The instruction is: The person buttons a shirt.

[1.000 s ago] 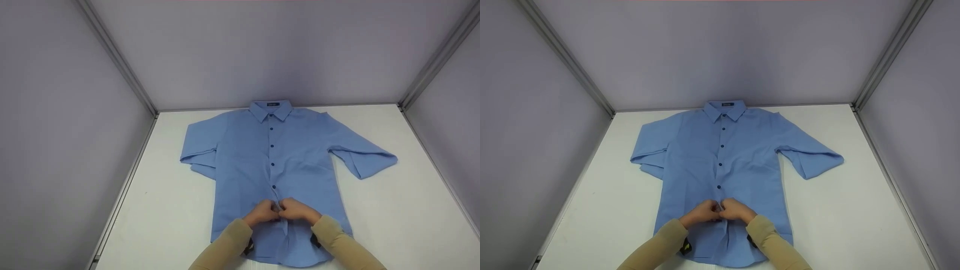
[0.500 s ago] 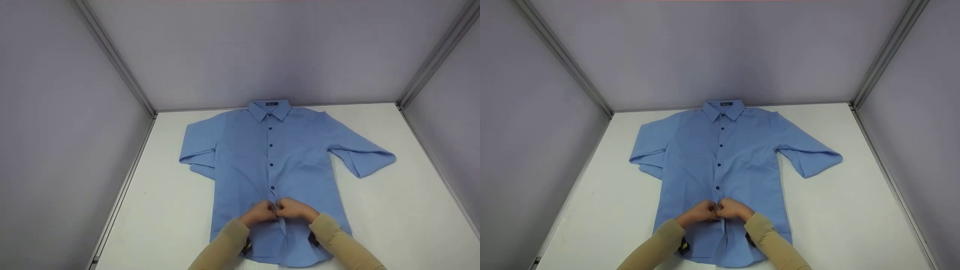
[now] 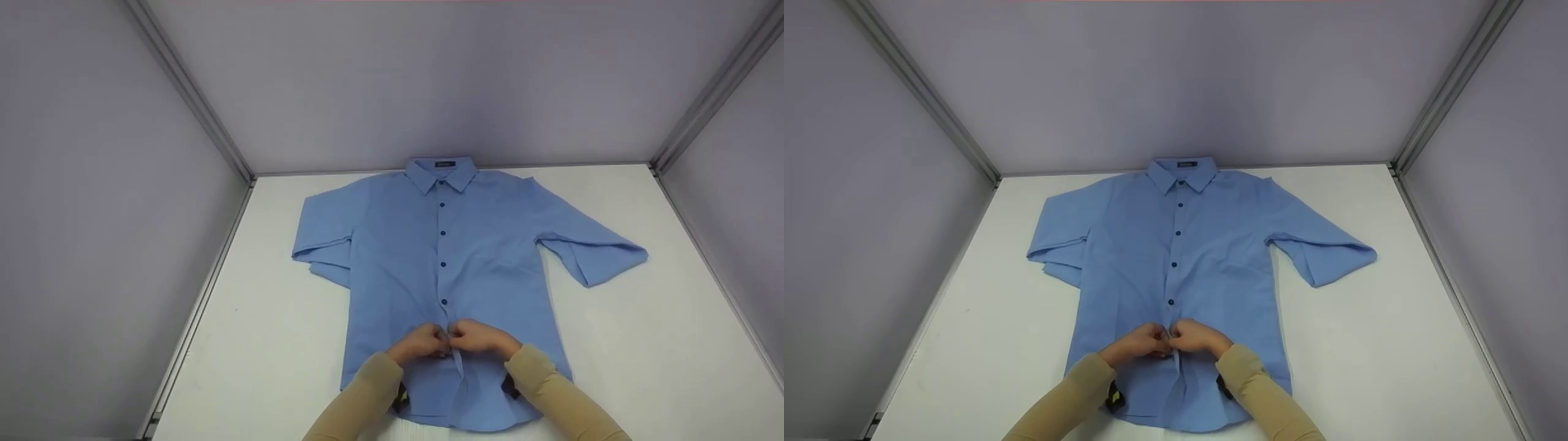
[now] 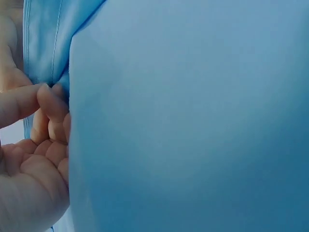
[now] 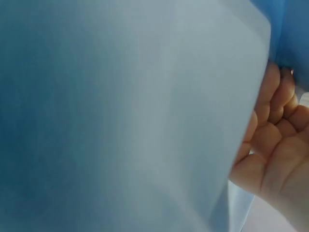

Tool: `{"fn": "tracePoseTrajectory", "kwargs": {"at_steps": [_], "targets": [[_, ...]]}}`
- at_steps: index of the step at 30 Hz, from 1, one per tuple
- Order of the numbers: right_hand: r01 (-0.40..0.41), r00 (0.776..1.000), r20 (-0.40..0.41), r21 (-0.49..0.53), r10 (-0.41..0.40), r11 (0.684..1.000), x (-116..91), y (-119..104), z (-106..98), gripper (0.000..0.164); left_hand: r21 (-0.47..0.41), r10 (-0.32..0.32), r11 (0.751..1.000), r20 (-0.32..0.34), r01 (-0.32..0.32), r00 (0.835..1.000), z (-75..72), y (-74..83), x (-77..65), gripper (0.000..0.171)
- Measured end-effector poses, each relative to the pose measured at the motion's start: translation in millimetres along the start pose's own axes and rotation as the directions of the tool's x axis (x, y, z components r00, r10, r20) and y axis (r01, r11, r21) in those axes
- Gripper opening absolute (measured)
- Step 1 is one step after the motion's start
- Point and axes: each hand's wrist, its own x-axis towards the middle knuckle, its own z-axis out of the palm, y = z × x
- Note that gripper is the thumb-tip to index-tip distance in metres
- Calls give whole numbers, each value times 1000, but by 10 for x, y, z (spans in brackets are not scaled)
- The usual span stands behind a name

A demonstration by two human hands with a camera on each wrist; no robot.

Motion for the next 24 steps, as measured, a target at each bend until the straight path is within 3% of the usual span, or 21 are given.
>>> {"fn": "tracePoseTrajectory", "kwargs": {"at_steps": [5,13,21,24], "targets": [[3,1000,21,44,-3,999,-11,19,-17,27,-23,-36,999,-15,36,999,-12,22,-18,10],[16,1000,6,76,-17,997,-53,-66,4,29,-67,-61,996,38,64,997,-2,29,-52,24],[65,998,-17,15,-64,998,-94,-353,-72,24,-30,-22,999,15,23,1000,18,40,-61,21],[47,999,-20,-20,-47,999,-93,-388,-81,24,-50,-45,998,-12,44,999,25,53,-69,15]]}}
